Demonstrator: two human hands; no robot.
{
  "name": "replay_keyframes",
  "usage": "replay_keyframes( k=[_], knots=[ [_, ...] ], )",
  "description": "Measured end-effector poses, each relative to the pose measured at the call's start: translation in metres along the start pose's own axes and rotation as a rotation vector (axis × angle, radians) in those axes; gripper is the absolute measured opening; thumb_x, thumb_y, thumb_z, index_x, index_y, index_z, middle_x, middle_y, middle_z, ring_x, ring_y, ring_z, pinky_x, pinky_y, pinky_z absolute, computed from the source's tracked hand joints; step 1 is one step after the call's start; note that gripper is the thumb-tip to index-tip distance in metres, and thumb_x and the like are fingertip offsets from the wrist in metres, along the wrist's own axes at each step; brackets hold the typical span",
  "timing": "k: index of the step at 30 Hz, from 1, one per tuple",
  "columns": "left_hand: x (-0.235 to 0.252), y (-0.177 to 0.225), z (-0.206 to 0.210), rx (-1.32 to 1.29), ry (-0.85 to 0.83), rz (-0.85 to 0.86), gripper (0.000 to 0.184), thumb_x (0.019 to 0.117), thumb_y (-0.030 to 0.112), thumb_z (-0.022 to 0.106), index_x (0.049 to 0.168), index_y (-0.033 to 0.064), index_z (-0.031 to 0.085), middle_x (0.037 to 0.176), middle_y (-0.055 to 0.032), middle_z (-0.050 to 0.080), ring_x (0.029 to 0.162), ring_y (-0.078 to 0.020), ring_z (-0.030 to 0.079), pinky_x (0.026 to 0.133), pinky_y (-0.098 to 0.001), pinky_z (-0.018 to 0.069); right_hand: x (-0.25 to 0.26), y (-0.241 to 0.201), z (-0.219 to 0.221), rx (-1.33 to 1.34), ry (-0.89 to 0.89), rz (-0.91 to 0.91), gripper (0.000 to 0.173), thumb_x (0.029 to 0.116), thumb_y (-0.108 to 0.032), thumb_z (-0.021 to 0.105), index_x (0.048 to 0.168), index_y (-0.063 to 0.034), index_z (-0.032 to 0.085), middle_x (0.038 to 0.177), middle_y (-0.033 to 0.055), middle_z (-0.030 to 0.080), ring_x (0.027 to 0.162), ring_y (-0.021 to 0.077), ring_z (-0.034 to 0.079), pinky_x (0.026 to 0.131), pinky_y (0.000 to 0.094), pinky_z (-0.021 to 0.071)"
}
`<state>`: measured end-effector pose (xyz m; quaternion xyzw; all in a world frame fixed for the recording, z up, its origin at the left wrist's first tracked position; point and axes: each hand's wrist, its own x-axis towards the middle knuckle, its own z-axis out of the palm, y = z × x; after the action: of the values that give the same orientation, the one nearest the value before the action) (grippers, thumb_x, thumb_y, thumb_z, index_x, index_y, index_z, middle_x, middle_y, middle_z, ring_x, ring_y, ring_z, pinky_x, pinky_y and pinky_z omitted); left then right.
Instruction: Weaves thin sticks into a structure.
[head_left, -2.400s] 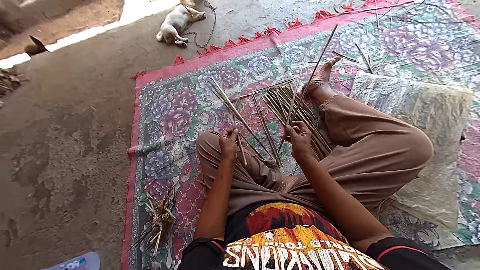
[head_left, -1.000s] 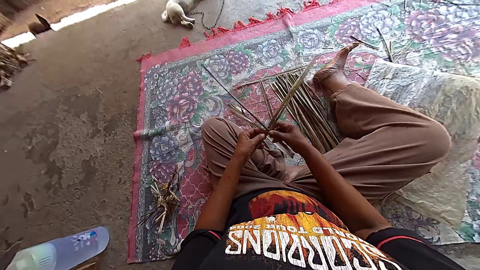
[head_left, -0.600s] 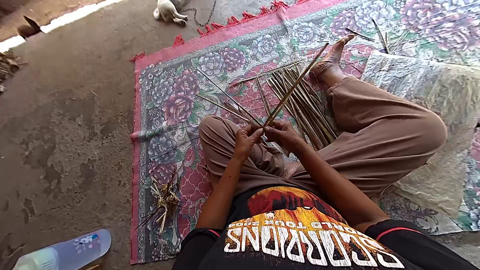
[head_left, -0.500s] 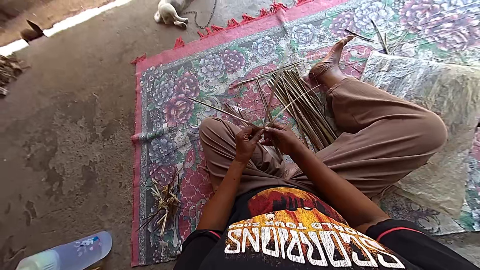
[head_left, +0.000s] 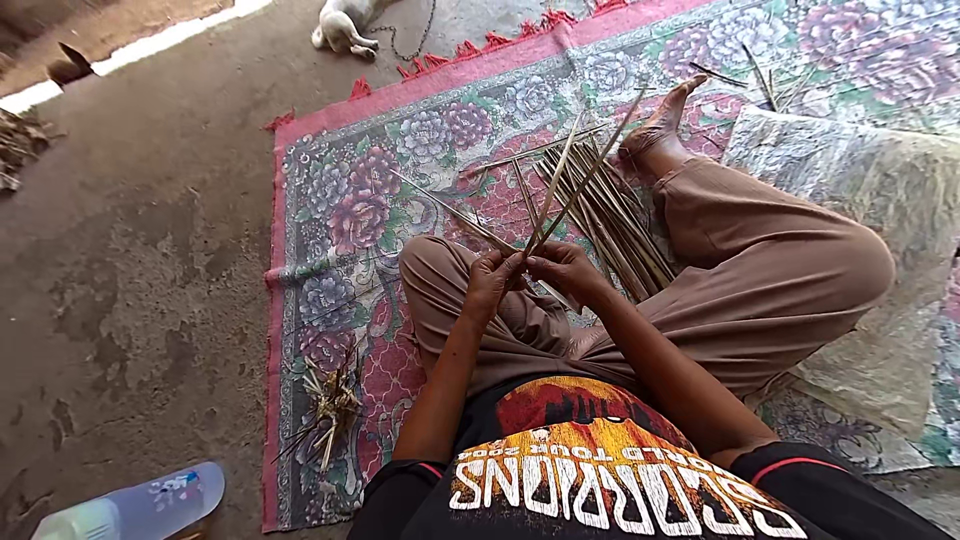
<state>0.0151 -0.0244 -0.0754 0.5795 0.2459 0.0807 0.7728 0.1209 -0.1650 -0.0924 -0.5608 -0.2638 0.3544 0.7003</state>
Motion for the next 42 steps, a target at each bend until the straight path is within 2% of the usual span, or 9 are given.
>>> replay_keyframes(
  k=[4,8,13,16,25,31,35,38,42],
  knots=[
    [-0.004,0.009,-0.002,-0.002,0.046,0.004,0.009,0.1047,0.017,0.058,0.106,0.0117,0.064,0.084,0.0007,0.068,0.067,-0.0075,0.066,0.064,-0.0255,0.0598,0.008,-0.009,-0.027,-0.177,0.09,0.235,0.035,0.1107,-0.024,0.043,0.11,0.0019,0.067,0.097,0.0074,0.068,0.086,0.0124,0.066,0.08,0.0329,0.0565],
    [-0.009,0.014,-0.009,-0.023,-0.008,0.153,0.012,0.1059,0.021,0.056,0.11,0.0158,0.065,0.093,-0.0013,0.071,0.066,-0.0059,0.065,0.06,-0.0205,0.0568,0.002,0.017,-0.037,-0.196,0.015,0.614,0.067,0.1101,-0.054,0.027,0.119,0.0033,0.061,0.096,0.0143,0.071,0.08,0.0212,0.069,0.075,0.041,0.0583],
    [-0.012,0.014,-0.012,-0.055,-0.094,0.338,0.017,0.1086,0.019,0.049,0.115,0.017,0.064,0.1,-0.0052,0.074,0.066,-0.0049,0.065,0.059,-0.0162,0.0534,0.0,-0.005,0.0,0.554,-0.009,0.537,0.026,0.1102,-0.017,0.04,0.109,-0.003,0.062,0.077,0.0013,0.064,0.064,0.0099,0.066,0.064,0.0267,0.0613],
    [-0.023,0.025,-0.013,-0.164,0.056,0.384,0.019,0.1086,0.021,0.049,0.111,0.0186,0.067,0.093,0.0,0.073,0.067,-0.0017,0.064,0.059,-0.0145,0.0532,0.01,-0.012,-0.003,0.773,0.174,0.311,0.026,0.1122,-0.016,0.032,0.099,-0.0105,0.054,0.065,-0.0077,0.049,0.047,-0.0016,0.045,0.044,0.012,0.042],
    [-0.038,0.001,0.014,-0.345,0.245,0.342,0.016,0.1048,0.006,0.052,0.106,0.0078,0.068,0.092,-0.009,0.076,0.069,-0.0099,0.07,0.063,-0.0217,0.0585,0.035,0.019,-0.016,0.392,0.62,0.174,0.024,0.1129,-0.018,0.031,0.096,-0.0107,0.048,0.06,-0.0089,0.037,0.042,0.0001,0.032,0.04,0.0157,0.0318],
    [-0.062,0.08,-0.019,-0.023,0.211,0.715,0.019,0.1079,0.019,0.049,0.108,0.0216,0.068,0.088,0.0082,0.072,0.075,-0.0043,0.068,0.072,-0.0221,0.0591,0.032,0.043,-0.074,0.492,0.872,0.279,0.023,0.1117,-0.017,0.03,0.093,-0.0147,0.044,0.059,-0.0108,0.034,0.042,-0.0004,0.03,0.041,0.0158,0.0299],
    [-0.034,0.078,-0.055,-0.021,0.294,0.244,0.012,0.1042,0.003,0.052,0.106,0.0035,0.064,0.088,-0.0061,0.074,0.073,-0.0123,0.072,0.065,-0.0273,0.0614,0.041,0.02,-0.039,0.186,0.576,0.293,0.037,0.1128,-0.038,0.031,0.108,-0.0096,0.055,0.063,-0.0089,0.042,0.045,0.0005,0.033,0.042,0.0177,0.0317],
    [-0.026,0.05,-0.079,0.022,0.362,-0.04,0.01,0.1033,0.013,0.059,0.109,0.0073,0.064,0.089,-0.0041,0.072,0.072,-0.0114,0.07,0.063,-0.0272,0.0597,0.041,0.029,-0.033,0.198,0.471,0.388,0.065,0.1095,-0.057,0.016,0.109,-0.0106,0.061,0.063,-0.0081,0.05,0.044,0.0008,0.037,0.041,0.018,0.0328],
    [-0.02,0.017,-0.092,0.067,0.424,-0.144,0.011,0.101,0.013,0.063,0.109,0.005,0.063,0.088,-0.0059,0.07,0.068,-0.0137,0.069,0.06,-0.0283,0.0596,0.033,0.049,-0.044,0.359,0.494,0.427,0.041,0.1122,-0.041,0.031,0.101,-0.0126,0.059,0.069,-0.0062,0.049,0.048,0.0031,0.04,0.045,0.0184,0.0363]
  ],
)
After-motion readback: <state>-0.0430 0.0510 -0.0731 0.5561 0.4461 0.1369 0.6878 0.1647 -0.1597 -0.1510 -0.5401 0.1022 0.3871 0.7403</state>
